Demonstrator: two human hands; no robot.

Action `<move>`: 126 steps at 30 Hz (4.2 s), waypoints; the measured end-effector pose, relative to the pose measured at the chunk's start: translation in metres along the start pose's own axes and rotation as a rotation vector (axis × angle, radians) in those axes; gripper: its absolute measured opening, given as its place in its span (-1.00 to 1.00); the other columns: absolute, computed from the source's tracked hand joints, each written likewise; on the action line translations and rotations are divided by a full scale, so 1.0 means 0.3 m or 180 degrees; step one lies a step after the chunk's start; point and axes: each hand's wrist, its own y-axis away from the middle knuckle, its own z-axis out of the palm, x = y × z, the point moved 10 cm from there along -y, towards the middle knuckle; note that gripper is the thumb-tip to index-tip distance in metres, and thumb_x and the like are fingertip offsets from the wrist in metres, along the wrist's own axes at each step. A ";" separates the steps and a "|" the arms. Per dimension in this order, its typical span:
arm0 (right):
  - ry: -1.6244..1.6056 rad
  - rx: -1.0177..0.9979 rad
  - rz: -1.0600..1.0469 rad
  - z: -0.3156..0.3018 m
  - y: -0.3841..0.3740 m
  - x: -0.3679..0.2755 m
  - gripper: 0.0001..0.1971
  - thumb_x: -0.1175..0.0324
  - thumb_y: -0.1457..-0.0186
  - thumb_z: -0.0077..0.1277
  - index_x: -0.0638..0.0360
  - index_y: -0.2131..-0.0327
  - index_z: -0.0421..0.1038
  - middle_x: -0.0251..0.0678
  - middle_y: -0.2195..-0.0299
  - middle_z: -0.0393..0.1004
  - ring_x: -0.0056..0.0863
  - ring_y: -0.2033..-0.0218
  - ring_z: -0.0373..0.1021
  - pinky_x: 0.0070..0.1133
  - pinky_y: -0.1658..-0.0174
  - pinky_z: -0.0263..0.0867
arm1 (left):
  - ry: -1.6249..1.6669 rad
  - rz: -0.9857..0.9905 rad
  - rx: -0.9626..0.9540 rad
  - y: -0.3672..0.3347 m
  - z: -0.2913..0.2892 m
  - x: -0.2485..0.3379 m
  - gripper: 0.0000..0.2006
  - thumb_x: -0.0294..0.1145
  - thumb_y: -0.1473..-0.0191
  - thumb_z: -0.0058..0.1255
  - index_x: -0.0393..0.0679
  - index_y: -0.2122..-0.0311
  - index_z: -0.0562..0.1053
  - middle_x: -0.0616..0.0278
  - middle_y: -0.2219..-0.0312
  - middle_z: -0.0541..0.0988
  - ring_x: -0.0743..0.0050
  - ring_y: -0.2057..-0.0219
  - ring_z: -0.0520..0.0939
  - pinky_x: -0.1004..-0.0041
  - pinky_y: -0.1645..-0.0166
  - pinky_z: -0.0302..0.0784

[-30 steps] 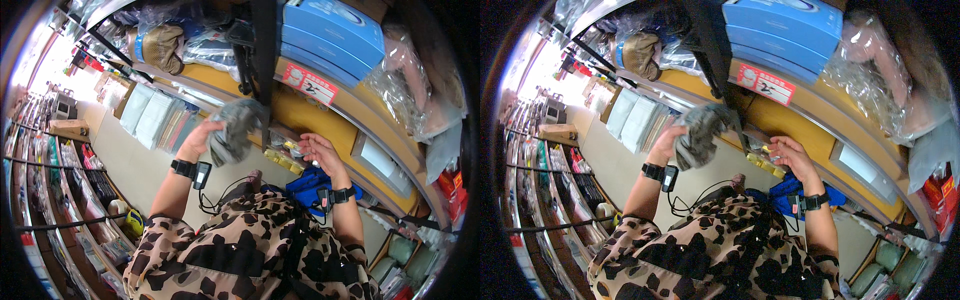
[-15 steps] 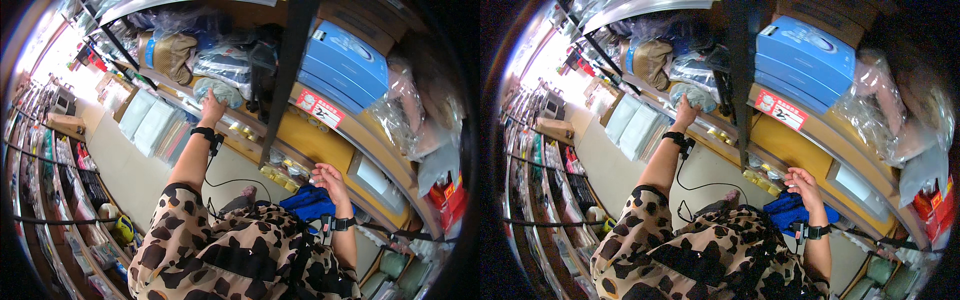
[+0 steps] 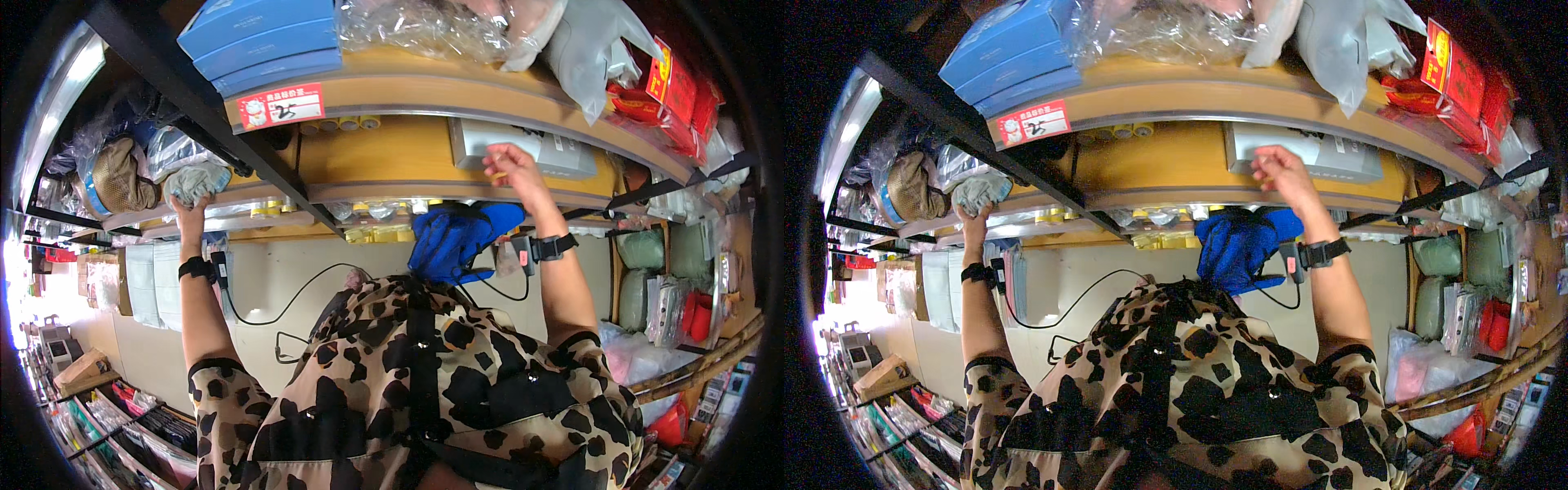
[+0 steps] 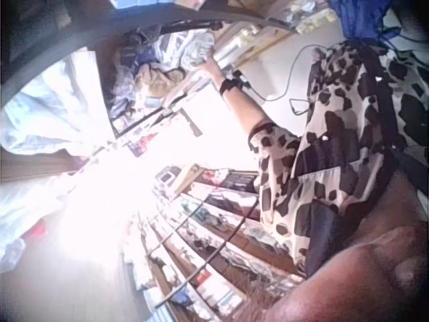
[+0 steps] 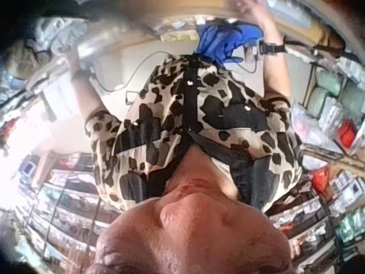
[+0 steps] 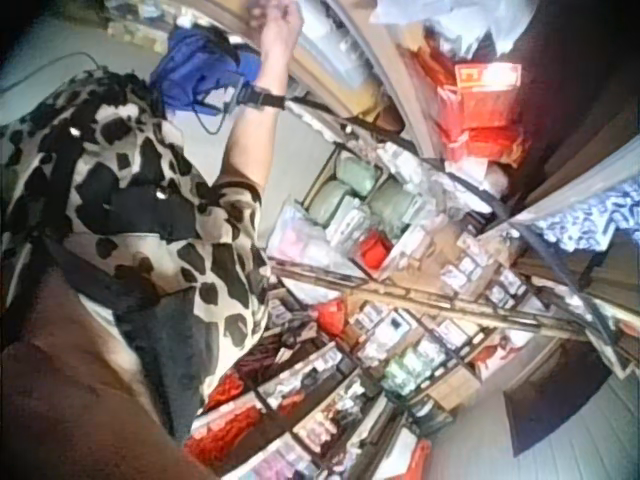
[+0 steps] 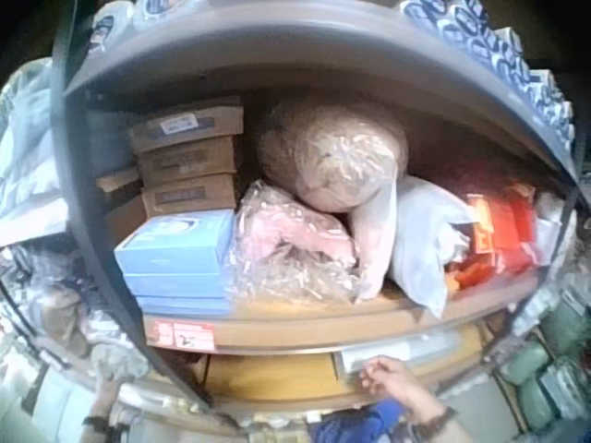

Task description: The person handles several small rolls, wipes a shelf with a cloth, and organizes the rolls into a stack on the shelf.

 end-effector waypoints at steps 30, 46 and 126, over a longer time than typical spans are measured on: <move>0.4066 0.2660 -0.1920 -0.446 -0.174 -0.344 -0.69 0.23 0.09 -0.12 0.18 0.27 0.35 -0.07 0.31 0.38 -0.15 0.24 0.30 -0.36 0.19 0.20 | 0.2034 0.1905 -0.3261 0.799 0.612 1.087 -0.70 -0.49 0.06 -0.08 -0.25 0.16 0.26 0.29 0.48 0.40 0.60 0.45 0.40 0.58 0.36 0.34; 0.3770 0.2596 -0.1733 -0.472 -0.176 -0.322 -0.68 0.23 0.14 -0.08 0.19 0.28 0.35 -0.05 0.33 0.38 -0.12 0.26 0.30 -0.34 0.19 0.20 | 0.1150 0.1523 -0.4116 0.930 0.892 1.378 -0.60 -0.18 0.03 -0.11 -0.18 0.13 0.22 0.32 0.46 0.38 0.61 0.46 0.41 0.61 0.38 0.34; 0.1593 0.1521 -0.2255 -0.009 0.045 -0.064 -0.86 0.45 0.04 -0.16 0.24 0.37 0.35 -0.14 0.44 0.41 -0.21 0.42 0.35 -0.48 0.35 0.27 | -0.1022 0.4600 -0.1699 0.659 1.004 1.306 -0.62 -0.49 0.16 -0.11 0.00 0.13 0.27 0.13 0.12 0.29 0.09 0.08 0.30 0.27 0.05 0.28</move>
